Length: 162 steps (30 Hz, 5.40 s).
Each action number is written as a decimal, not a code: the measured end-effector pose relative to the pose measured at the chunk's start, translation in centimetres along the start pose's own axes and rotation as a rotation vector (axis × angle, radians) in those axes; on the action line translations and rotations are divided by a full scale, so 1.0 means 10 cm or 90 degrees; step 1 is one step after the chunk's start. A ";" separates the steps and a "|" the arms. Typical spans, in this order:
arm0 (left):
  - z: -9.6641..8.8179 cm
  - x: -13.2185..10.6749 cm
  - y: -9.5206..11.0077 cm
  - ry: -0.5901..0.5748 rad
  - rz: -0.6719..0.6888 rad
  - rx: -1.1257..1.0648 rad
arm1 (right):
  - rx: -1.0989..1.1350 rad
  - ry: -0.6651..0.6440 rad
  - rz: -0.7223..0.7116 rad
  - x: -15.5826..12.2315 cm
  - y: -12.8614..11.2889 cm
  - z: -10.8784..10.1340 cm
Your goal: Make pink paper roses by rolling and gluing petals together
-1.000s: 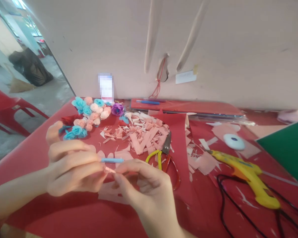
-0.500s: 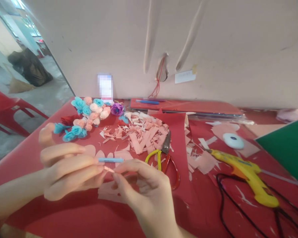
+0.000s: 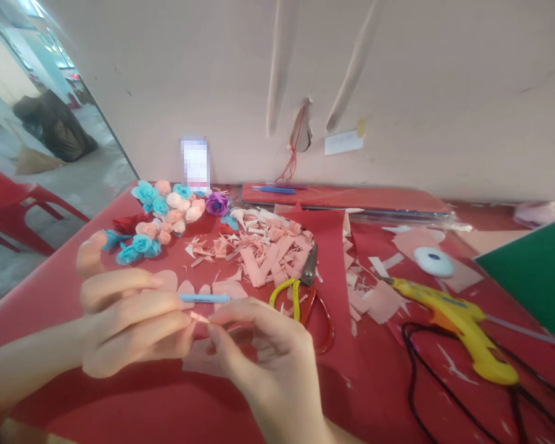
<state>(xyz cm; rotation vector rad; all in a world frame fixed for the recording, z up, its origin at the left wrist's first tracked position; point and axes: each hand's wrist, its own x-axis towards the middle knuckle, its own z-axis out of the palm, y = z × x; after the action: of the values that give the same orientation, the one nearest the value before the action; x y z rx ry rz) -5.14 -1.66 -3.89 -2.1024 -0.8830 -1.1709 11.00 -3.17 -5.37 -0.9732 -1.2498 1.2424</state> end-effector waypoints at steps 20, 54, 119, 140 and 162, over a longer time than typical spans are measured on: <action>0.07 0.01 0.01 0.020 0.015 -0.072 | -0.128 -0.009 -0.122 -0.02 0.00 -0.01; 0.01 0.17 -0.22 -0.541 -0.329 -0.904 | 0.376 -0.384 0.501 0.20 0.00 -0.12; 0.25 -0.05 -0.12 -0.307 -0.180 -0.926 | 0.453 -0.393 0.522 0.12 0.06 -0.07; 0.24 -0.06 -0.15 -0.414 -0.124 -0.960 | 0.482 -0.397 0.509 0.05 0.21 -0.01; 0.20 0.04 -0.13 -0.278 -0.205 -0.691 | 0.076 -0.082 0.169 0.01 0.00 -0.03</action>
<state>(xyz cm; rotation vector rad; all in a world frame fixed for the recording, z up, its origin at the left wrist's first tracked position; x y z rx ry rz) -4.94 0.72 -4.31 -3.2700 -0.8856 -1.6138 11.26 -3.05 -5.35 -1.0074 -1.1556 1.5908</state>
